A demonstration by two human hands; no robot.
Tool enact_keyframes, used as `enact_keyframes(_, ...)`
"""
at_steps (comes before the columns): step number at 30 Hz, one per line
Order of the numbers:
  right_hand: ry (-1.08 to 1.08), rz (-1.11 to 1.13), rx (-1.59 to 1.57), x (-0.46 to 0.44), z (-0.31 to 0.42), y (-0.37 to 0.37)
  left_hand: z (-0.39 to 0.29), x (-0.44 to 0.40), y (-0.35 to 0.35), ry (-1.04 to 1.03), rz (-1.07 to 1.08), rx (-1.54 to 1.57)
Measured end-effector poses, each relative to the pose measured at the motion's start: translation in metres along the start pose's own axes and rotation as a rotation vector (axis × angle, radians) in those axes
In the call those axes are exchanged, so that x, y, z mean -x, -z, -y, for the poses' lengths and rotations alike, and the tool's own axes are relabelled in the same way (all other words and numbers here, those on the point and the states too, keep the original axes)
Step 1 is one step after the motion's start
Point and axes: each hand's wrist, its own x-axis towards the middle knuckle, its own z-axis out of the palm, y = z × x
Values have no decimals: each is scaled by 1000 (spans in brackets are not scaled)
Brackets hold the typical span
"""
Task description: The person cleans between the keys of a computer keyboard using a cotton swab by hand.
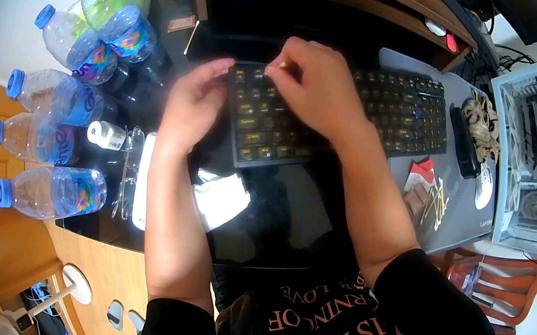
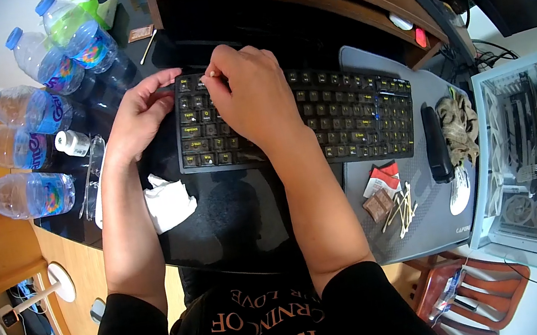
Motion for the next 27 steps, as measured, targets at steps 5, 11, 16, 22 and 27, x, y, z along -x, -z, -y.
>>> enact_keyframes(5,-39,-69,-56,0,-1,-7,-5,2,-2,-4,-8,-26)
enact_keyframes(11,87,-101,-111,1,-3,-22,4,-1,1,-49,13,-15)
enact_keyframes(16,164,-18,61,3,6,-14,7,-3,0,-50,3,-41)
enact_keyframes(22,124,24,-25,1,5,-13,3,-2,0,-57,-6,-86)
enact_keyframes(27,22,172,-142,1,4,-5,4,-1,0,-71,-6,-96)
